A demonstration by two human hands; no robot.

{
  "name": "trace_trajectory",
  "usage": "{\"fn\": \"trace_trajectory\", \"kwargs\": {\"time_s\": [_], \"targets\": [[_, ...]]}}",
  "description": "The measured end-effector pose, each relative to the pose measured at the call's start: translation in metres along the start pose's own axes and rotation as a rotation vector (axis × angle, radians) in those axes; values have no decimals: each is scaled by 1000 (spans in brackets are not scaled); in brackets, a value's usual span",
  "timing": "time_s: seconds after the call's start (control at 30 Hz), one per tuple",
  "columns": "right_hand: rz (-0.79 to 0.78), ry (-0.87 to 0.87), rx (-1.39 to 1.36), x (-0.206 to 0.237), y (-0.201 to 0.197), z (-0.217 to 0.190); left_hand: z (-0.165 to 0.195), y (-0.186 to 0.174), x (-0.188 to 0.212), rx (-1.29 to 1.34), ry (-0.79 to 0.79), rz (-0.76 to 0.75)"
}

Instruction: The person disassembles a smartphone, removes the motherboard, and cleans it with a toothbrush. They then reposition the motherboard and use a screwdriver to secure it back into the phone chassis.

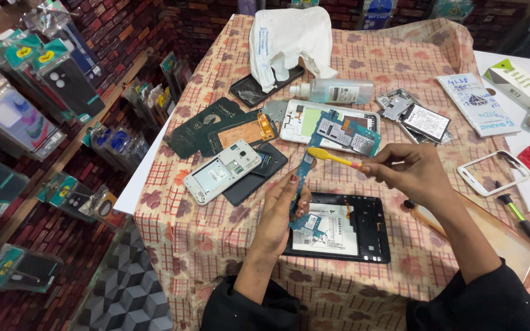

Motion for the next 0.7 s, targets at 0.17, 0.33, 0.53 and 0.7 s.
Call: {"fn": "trace_trajectory", "kwargs": {"time_s": [0.17, 0.33, 0.53, 0.7], "targets": [[-77, -79, 2, 1, -1, -7, -1, 7, 2, 13, -23, -15], [-114, 0, 67, -1, 10, 2, 7, 8, 3, -5, -6, -13], [89, -92, -21, 2, -13, -7, 7, 6, 2, -89, 14, 2], [-22, -17, 41, 1, -1, 1, 6, 9, 0, -29, 59, -34]]}}
Point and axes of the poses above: each hand's wrist, its own x-axis away from the middle knuckle, its own y-axis out of the palm, z = x × y, the point moved 10 cm from there along -x, towards the middle knuckle, and after that the axes turned 1 degree about -x, right-handed, at the moved point
